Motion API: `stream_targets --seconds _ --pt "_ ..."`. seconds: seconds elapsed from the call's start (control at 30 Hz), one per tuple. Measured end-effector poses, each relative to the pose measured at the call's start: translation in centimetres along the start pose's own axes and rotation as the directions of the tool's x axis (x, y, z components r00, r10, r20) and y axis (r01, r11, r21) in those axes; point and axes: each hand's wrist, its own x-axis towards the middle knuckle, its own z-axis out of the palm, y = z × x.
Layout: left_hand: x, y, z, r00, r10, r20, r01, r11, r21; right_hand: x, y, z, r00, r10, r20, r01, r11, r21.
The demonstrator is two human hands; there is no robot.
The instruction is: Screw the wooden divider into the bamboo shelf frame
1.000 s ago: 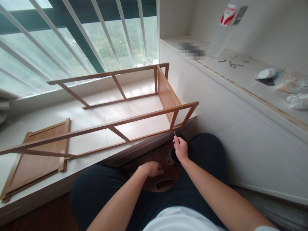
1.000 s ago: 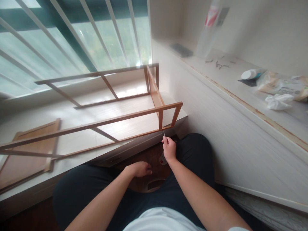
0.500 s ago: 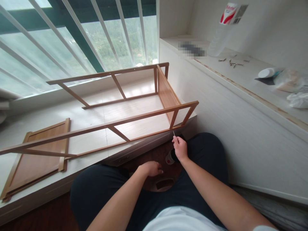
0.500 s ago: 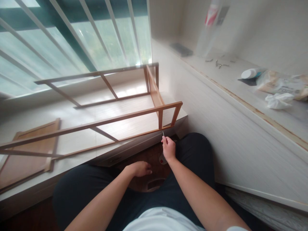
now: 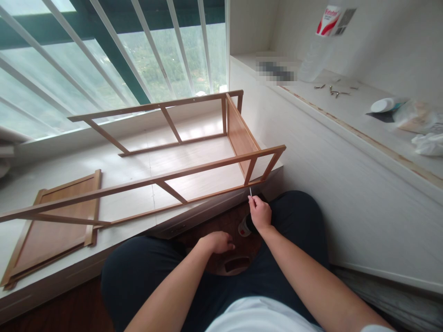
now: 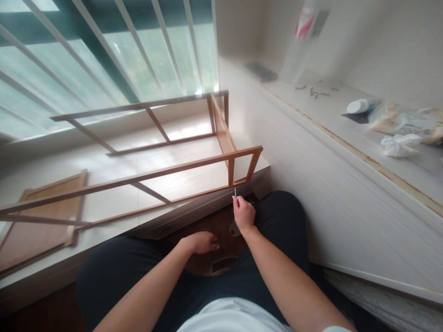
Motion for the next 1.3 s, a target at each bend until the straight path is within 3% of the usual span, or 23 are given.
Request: stream_targets --seconds 0.37,0.8,1.1,1.2,1.3 --pt "0.01 -0.13 0.15 1.0 0.009 -0.01 -0.009 1.0 -0.008 0.06 0.06 -0.14 0.994 -0.044 0.103 0.082 0.91 -0.407" --pt "-0.4 0.07 0.0 1.0 0.009 -0.012 -0.009 1.0 0.0 0.39 0.03 -0.31 0.993 -0.047 0.109 0.089 0.898 -0.431" --pt "-0.27 -0.08 0.14 1.0 0.015 -0.018 -0.015 1.0 0.005 0.36 0.03 -0.33 0.987 -0.095 0.132 0.153 0.816 -0.558" --pt "-0.31 -0.03 0.11 1.0 0.017 -0.016 -0.017 1.0 0.004 0.52 0.09 -0.47 0.987 -0.095 0.127 0.147 0.849 -0.508" --pt "-0.42 0.04 0.12 1.0 0.017 -0.02 -0.017 1.0 -0.003 0.75 0.28 -0.59 0.984 -0.105 0.14 0.149 0.924 -0.351"
